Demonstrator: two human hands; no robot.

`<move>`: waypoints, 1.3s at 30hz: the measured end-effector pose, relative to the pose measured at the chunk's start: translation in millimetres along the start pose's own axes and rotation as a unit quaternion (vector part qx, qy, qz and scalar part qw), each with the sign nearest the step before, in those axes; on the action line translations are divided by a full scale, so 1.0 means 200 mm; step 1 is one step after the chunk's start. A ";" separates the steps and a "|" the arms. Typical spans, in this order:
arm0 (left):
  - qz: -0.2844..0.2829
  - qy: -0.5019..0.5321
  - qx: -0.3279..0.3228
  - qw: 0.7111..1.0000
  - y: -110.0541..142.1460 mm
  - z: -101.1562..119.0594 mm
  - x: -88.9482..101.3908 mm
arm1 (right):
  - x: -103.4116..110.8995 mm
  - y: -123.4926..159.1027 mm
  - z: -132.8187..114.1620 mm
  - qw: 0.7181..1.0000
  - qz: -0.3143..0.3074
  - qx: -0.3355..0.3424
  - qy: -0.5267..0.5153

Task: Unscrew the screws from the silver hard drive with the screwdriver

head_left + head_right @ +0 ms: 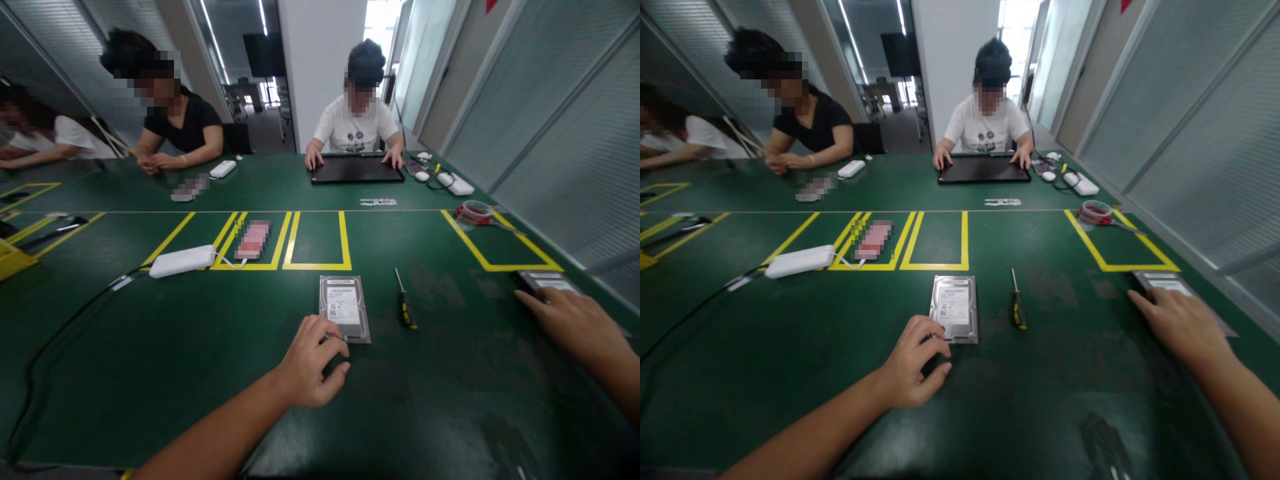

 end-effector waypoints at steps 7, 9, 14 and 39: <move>0.002 0.018 0.015 1.000 -0.01 -0.01 0.00 | -0.04 0.00 0.03 0.999 -0.006 0.023 -0.033; 0.002 0.020 0.016 1.000 0.00 -0.01 0.00 | -0.05 0.00 0.04 0.999 -0.016 0.021 -0.031; 0.008 0.024 0.017 1.000 0.00 -0.02 0.00 | -0.05 -0.01 0.04 0.999 -0.008 0.034 -0.012; 0.023 0.034 0.013 0.999 -0.01 -0.04 -0.01 | 0.00 -0.06 0.02 0.996 0.006 0.077 0.054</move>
Point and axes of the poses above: each hand's wrist, its own y-axis away from the middle knuckle, its own x-axis out of the back of the hand, z = x × y, the point moved 2 cm from there along -y, towards the middle knuckle
